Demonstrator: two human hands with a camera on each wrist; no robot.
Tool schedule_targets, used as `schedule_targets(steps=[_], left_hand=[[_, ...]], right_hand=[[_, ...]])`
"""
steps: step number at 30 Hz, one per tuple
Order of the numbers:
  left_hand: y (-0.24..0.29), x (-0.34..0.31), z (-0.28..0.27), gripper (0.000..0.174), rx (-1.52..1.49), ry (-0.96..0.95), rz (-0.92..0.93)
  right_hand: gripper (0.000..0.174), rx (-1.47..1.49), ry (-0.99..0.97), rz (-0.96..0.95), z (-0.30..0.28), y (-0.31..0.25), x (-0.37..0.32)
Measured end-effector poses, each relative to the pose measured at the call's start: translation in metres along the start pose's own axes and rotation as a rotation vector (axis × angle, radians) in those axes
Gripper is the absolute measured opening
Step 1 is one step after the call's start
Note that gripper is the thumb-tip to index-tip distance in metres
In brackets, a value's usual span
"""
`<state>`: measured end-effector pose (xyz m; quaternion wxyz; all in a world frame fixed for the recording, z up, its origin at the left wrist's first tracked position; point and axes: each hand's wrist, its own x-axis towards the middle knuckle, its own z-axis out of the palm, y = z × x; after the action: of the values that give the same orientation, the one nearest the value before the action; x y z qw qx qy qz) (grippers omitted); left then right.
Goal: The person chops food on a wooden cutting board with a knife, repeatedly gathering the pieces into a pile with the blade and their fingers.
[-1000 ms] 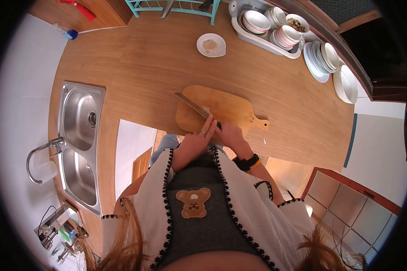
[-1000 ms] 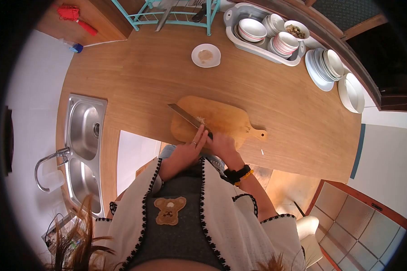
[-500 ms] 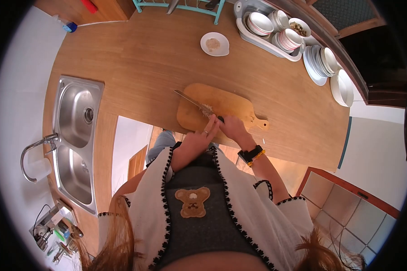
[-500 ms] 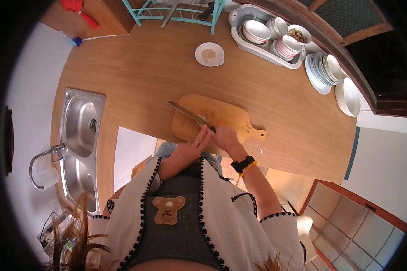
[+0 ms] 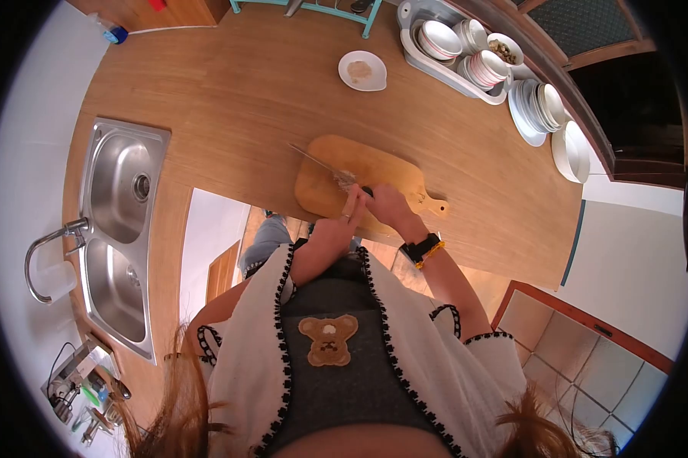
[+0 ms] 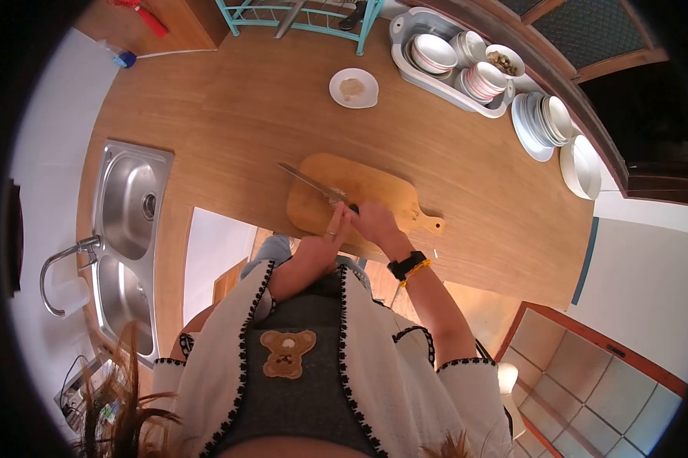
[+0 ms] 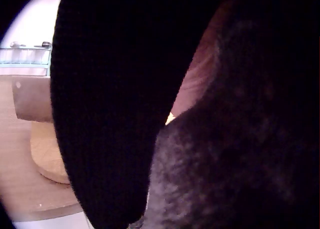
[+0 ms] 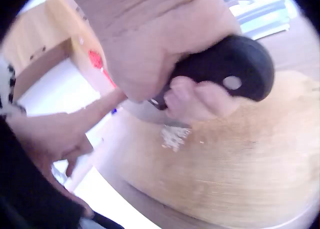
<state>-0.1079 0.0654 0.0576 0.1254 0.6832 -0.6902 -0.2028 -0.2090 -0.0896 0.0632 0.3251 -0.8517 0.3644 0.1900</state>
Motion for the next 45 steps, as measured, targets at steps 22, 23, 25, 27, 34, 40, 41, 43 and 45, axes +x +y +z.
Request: schedule_targets(steps=[22, 23, 25, 27, 34, 40, 41, 43, 45], left_hand=[[-0.005, -0.006, -0.005, 0.074, 0.029, 0.134, 0.015], [-0.005, -0.006, -0.004, 0.077, 0.072, 0.076, -0.009], [-0.008, -0.006, -0.001, 0.076, 0.048, 0.156, 0.014], [-0.007, -0.007, 0.000, 0.076, 0.019, 0.237, 0.045], [-0.007, -0.012, -0.012, 0.067, 0.036, 0.176, 0.013], [-0.008, -0.015, -0.015, 0.066, 0.053, 0.177, 0.025], [-0.011, -0.013, -0.015, 0.066, 0.062, 0.203, 0.041], [-0.009, -0.012, -0.010, 0.065, 0.075, 0.205, 0.034], [-0.011, -0.011, -0.006, 0.064, 0.090, 0.207, 0.016]], right_hand=[[0.038, 0.455, 0.213, -0.020, 0.032, -0.015, -0.010], [0.038, 0.479, 0.212, -0.025, 0.035, -0.014, -0.009], [0.038, 0.516, 0.240, -0.040, 0.040, -0.014, -0.008], [0.037, 0.551, 0.272, -0.047, 0.042, -0.013, -0.009], [0.036, 0.506, 0.214, -0.022, 0.045, -0.020, -0.009], [0.036, 0.543, 0.188, -0.001, 0.044, -0.023, -0.011], [0.037, 0.550, 0.161, 0.025, 0.041, -0.024, -0.010], [0.037, 0.508, 0.164, 0.009, 0.044, -0.018, -0.009], [0.038, 0.464, 0.159, -0.014, 0.045, -0.015, -0.009]])
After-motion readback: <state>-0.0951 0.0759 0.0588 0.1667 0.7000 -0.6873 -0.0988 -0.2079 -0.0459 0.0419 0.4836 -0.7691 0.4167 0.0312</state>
